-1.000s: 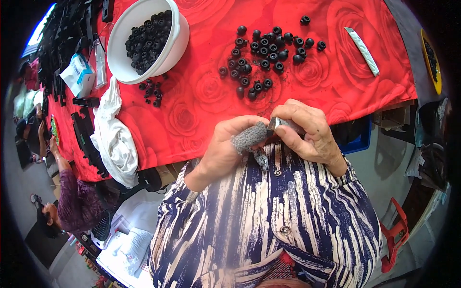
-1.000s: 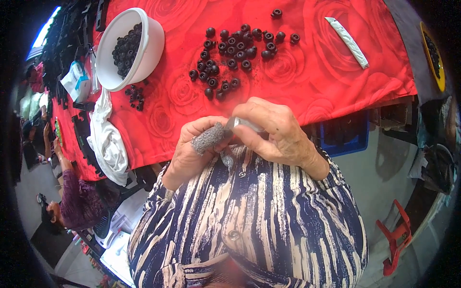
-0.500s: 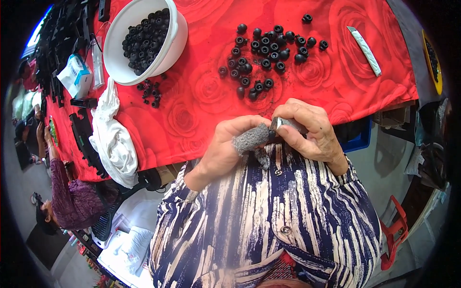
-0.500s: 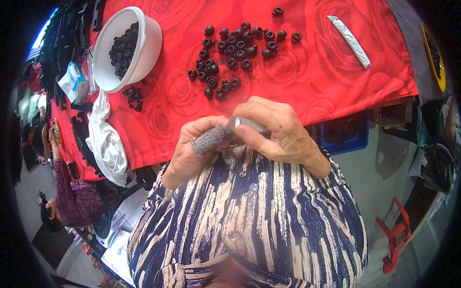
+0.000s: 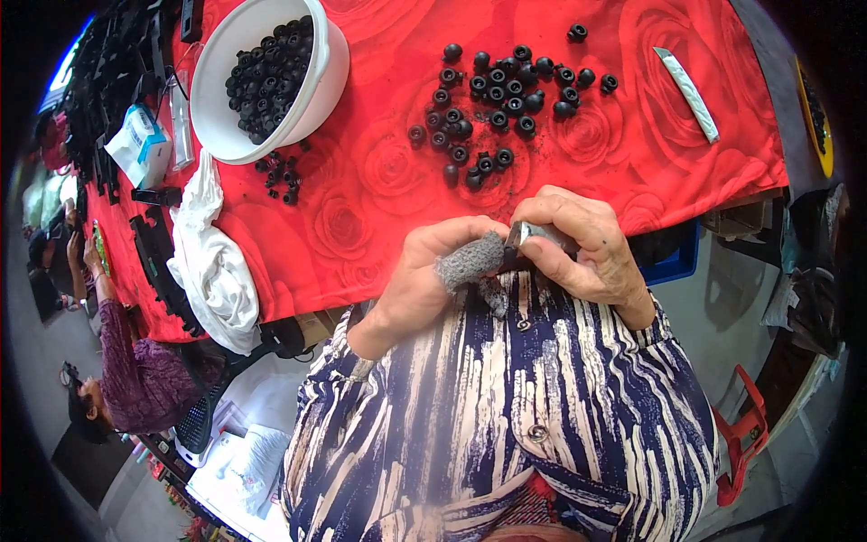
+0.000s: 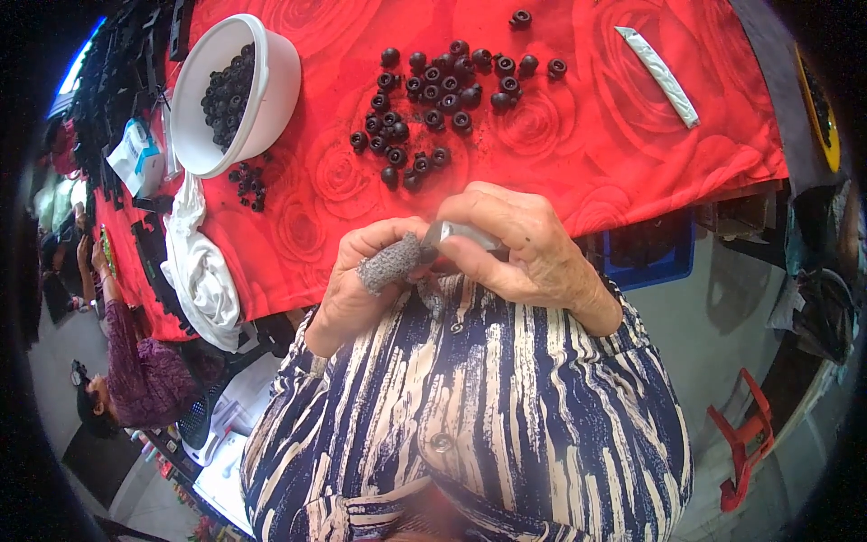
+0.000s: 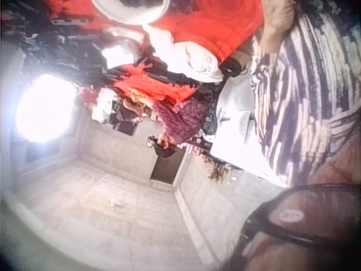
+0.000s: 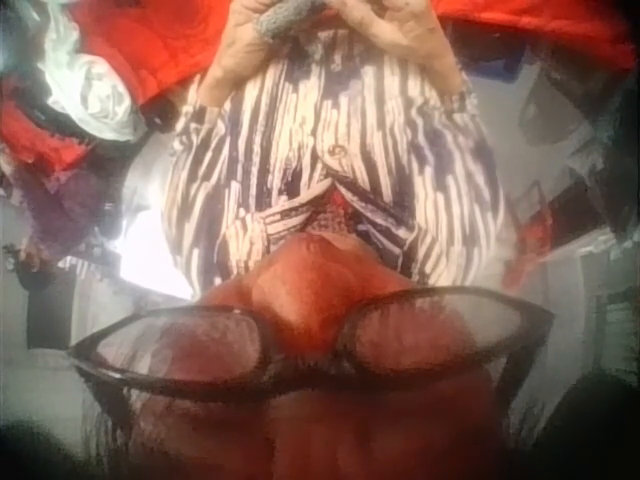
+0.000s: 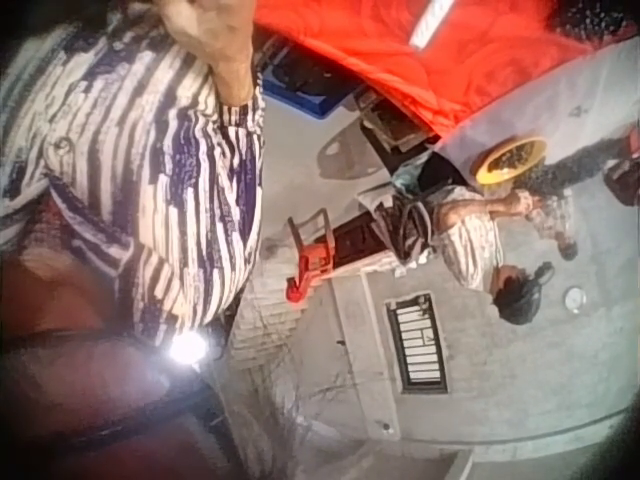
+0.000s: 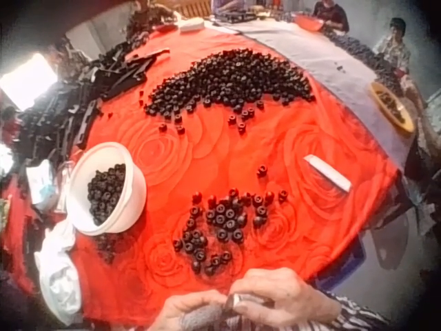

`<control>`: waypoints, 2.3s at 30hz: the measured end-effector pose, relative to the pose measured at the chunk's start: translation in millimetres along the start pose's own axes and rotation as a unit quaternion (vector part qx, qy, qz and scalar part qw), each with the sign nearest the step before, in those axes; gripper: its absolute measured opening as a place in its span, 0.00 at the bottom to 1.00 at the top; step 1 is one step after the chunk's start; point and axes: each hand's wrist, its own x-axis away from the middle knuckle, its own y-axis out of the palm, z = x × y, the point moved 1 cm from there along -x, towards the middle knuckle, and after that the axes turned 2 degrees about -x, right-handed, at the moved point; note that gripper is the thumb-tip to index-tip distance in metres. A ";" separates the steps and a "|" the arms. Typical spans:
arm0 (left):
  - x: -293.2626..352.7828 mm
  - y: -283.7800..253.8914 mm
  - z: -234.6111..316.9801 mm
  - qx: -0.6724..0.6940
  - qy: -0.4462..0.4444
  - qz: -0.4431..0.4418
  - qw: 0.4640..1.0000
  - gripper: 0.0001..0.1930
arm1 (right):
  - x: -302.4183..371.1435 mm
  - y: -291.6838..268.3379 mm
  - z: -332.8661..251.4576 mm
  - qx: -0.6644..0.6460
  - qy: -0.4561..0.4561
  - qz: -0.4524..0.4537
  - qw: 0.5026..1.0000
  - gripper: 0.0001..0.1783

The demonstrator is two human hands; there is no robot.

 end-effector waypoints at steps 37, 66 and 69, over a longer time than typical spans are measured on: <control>37.7 -39.2 132.2 -0.483 0.383 0.392 0.683 0.12 | 4.0 -5.2 2.2 0.192 -0.143 0.183 0.953 0.10; -28.3 -12.2 44.0 -0.747 0.240 0.191 0.590 0.11 | 0.7 -2.9 16.8 0.219 -0.162 0.150 0.951 0.11; -14.9 -11.8 40.5 -0.499 0.154 0.192 0.831 0.11 | 2.1 -4.0 18.1 0.215 -0.162 0.156 0.950 0.12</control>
